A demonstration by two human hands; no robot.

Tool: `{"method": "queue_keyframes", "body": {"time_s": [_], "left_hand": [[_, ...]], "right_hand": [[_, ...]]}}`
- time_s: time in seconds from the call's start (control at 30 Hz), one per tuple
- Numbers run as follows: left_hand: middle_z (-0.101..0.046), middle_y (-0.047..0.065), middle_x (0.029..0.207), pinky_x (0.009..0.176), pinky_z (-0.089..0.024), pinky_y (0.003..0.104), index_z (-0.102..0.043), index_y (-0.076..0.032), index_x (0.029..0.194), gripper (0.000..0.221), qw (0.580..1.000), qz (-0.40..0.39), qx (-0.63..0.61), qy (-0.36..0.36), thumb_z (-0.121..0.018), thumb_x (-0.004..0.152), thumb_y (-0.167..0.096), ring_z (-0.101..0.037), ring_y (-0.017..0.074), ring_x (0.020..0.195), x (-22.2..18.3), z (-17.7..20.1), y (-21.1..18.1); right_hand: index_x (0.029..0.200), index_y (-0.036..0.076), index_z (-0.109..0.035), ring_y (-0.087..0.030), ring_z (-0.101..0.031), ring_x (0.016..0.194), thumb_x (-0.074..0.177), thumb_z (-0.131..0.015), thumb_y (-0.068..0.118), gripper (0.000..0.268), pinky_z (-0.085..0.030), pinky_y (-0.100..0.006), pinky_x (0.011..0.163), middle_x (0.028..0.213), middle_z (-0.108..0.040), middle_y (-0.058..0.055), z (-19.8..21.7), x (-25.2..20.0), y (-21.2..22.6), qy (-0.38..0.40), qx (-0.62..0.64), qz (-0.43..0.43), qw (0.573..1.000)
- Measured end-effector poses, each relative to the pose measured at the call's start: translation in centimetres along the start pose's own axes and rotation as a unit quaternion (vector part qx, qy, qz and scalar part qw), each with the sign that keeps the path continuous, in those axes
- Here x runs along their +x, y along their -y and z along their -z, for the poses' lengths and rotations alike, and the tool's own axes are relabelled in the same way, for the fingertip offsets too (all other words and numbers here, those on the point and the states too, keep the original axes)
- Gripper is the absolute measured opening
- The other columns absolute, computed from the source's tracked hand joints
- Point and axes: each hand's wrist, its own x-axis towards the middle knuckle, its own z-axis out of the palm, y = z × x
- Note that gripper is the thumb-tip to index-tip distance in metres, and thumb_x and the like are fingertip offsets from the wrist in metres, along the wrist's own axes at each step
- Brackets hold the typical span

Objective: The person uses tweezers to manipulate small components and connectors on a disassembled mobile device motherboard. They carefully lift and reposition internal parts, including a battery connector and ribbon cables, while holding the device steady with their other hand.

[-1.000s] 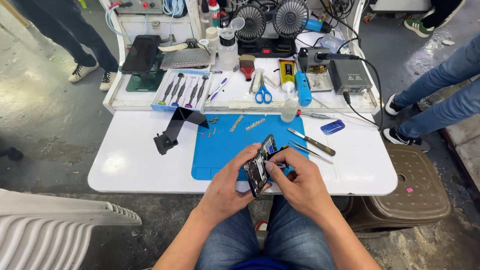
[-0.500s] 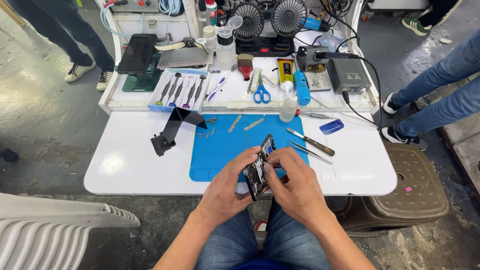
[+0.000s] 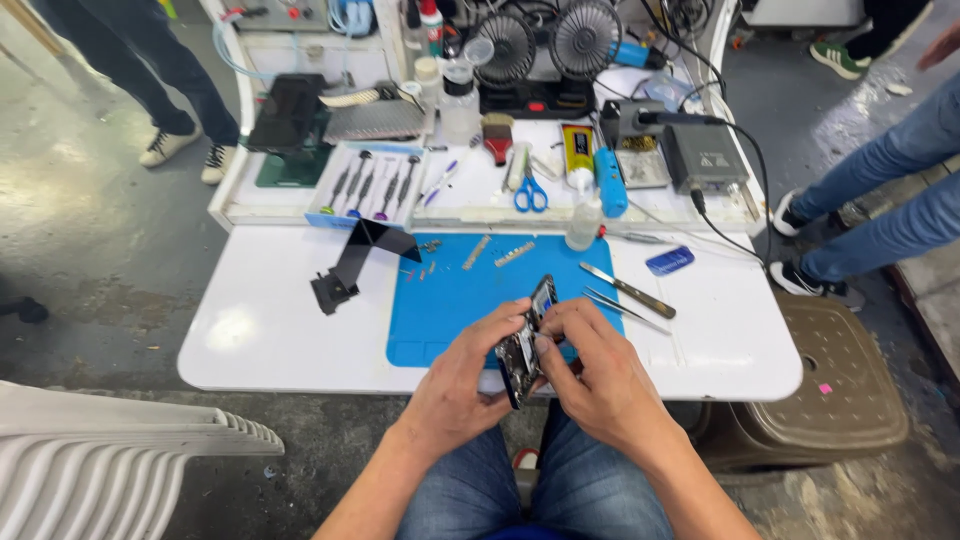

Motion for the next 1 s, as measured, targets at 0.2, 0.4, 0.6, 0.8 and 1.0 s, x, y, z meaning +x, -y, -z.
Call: {"method": "queue_keyframes", "body": {"time_s": [0.2, 0.4, 0.6, 0.8, 1.0], "left_hand": [[-0.046, 0.023, 0.155, 0.119, -0.048, 0.049, -0.039, -0.002, 0.147, 0.06, 1.0, 0.019, -0.006, 0.003, -0.072, 0.099, -0.018, -0.049, 0.0394, 0.146, -0.1, 0.0, -0.1], [-0.045, 0.023, 0.156, 0.119, -0.047, 0.049, -0.038, -0.002, 0.149, 0.058, 1.0, 0.017, -0.007, 0.011, -0.068, 0.101, -0.016, -0.047, 0.0389, 0.147, -0.3, -0.1, 0.2], [-0.046, 0.019, 0.155, 0.117, -0.048, 0.053, -0.041, -0.006, 0.148, 0.062, 0.998, 0.059, -0.016, 0.006, -0.072, 0.098, -0.024, -0.046, 0.0392, 0.147, -0.5, 0.0, 0.1], [-0.043, 0.02, 0.157, 0.117, -0.048, 0.056, -0.038, -0.007, 0.15, 0.061, 0.999, 0.047, -0.018, 0.016, -0.069, 0.101, -0.028, -0.045, 0.0407, 0.147, -0.2, -0.2, 0.2], [-0.045, 0.021, 0.155, 0.119, -0.047, 0.051, -0.039, -0.002, 0.148, 0.06, 1.0, 0.027, -0.011, 0.012, -0.071, 0.1, -0.017, -0.046, 0.039, 0.147, 0.0, 0.2, -0.1]], "right_hand": [[0.099, 0.009, -0.06, -0.02, -0.063, 0.081, 0.103, -0.053, 0.021, 0.015, -0.048, -0.035, 0.064, 0.105, -0.062, -0.005, -1.1, -0.2, -1.4, -0.012, -0.024, -0.002, 1.0], [0.1, 0.008, -0.059, -0.022, -0.063, 0.082, 0.102, -0.053, 0.021, 0.014, -0.048, -0.037, 0.063, 0.107, -0.062, -0.006, -1.5, -0.2, -2.0, -0.019, -0.049, 0.001, 0.999], [0.099, 0.013, -0.062, -0.017, -0.062, 0.079, 0.102, -0.054, 0.025, 0.015, -0.05, -0.028, 0.04, 0.105, -0.062, -0.003, -0.1, 0.1, -0.1, 0.012, 0.004, -0.031, 0.999], [0.101, 0.013, -0.065, -0.015, -0.066, 0.078, 0.101, -0.056, 0.026, 0.015, -0.059, -0.027, 0.049, 0.1, -0.064, -0.001, -0.1, -0.1, -0.4, -0.007, -0.007, -0.041, 0.999], [0.098, 0.012, -0.061, -0.019, -0.064, 0.083, 0.101, -0.055, 0.024, 0.013, -0.051, -0.036, 0.058, 0.105, -0.062, -0.002, -1.0, -0.2, -1.5, -0.005, -0.048, -0.012, 0.999]]}}
